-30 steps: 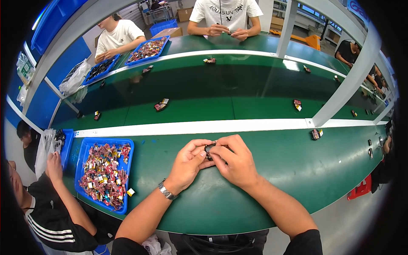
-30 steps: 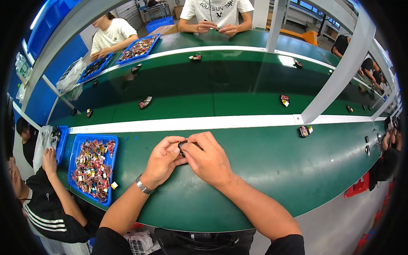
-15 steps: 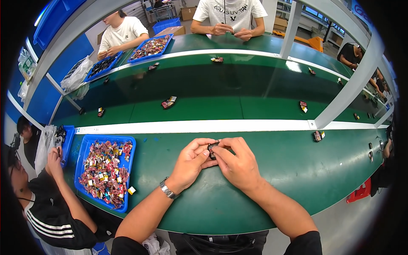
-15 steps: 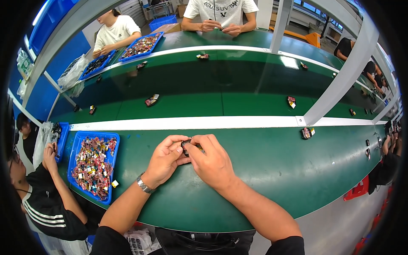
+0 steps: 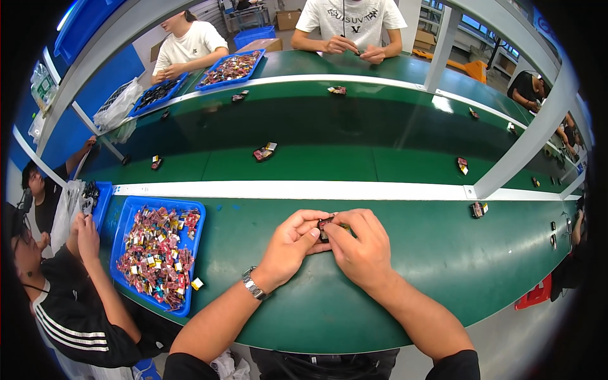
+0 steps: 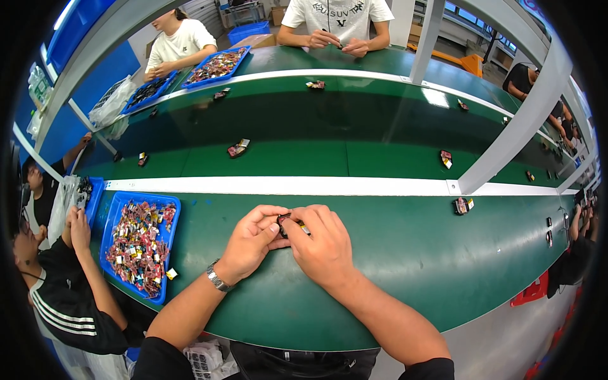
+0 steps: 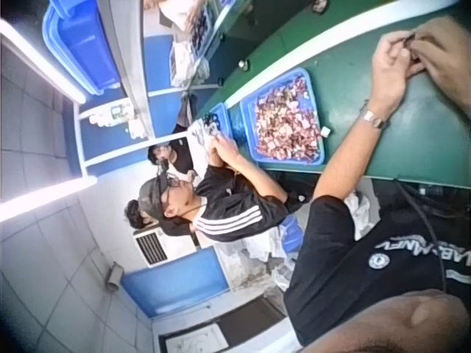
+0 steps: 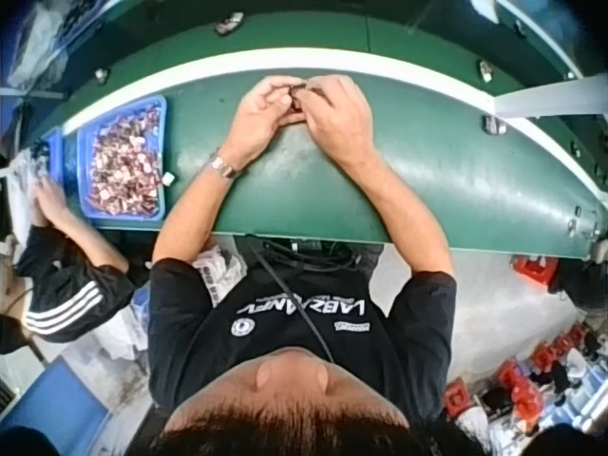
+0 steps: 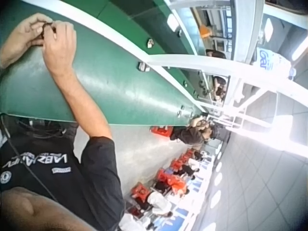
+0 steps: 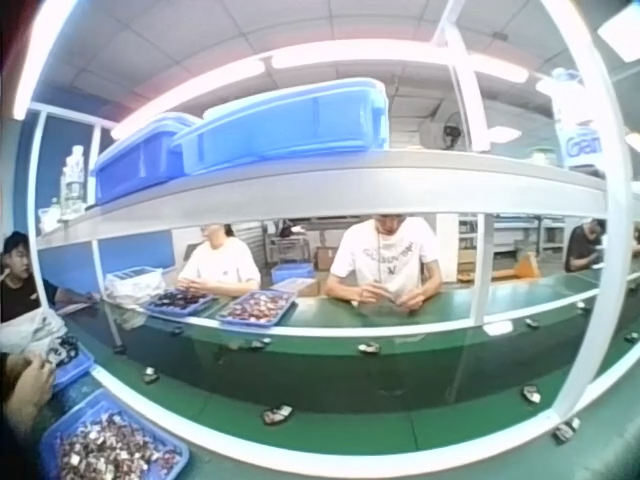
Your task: Manually assembling small electronic components on a production line.
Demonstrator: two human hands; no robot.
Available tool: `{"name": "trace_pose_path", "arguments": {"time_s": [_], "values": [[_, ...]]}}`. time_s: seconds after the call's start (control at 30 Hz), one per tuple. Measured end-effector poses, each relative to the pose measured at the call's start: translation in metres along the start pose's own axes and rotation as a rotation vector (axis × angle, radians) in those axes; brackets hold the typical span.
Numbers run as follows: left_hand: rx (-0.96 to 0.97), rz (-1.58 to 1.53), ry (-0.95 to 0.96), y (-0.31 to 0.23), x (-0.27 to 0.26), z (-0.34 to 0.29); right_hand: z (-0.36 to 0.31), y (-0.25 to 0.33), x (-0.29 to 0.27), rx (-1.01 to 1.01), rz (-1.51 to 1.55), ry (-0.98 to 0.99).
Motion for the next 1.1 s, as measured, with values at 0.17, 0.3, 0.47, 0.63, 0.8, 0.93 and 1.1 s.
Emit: {"name": "trace_pose_path", "arguments": {"time_s": [0.17,0.3,0.47,0.63,0.8,0.93,1.1], "values": [[0.017,-0.047,-0.014,0.003,-0.002,-0.001,0.006,0.003,-0.002,0.016,-0.002,0.024],[0.016,-0.069,-0.026,0.002,-0.007,-0.002,0.012,0.009,-0.004,0.084,0.112,0.081],[0.035,-0.121,-0.024,0.002,-0.008,0.000,0.008,0.007,0.006,0.131,0.172,0.108],[0.070,-0.166,-0.129,-0.001,-0.005,0.001,0.020,-0.017,0.020,0.157,0.199,0.095],[0.121,-0.081,-0.189,-0.005,-0.016,0.001,0.044,-0.084,0.043,0.436,0.088,0.036],[0.087,-0.073,-0.169,-0.005,-0.014,0.002,0.041,-0.125,0.057,0.497,0.012,0.052],[0.122,-0.122,-0.208,-0.005,-0.026,-0.001,0.066,-0.098,0.075,0.200,-0.015,0.106]]}}
Point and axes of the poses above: each hand's wrist, its own z-axis towards the middle knuckle, its own x-axis out of the palm, y = z × x, the point moved 1 cm from there along z, towards the middle knuckle, and after that the axes turned 6 degrees about -x, right-handed, at the moved point
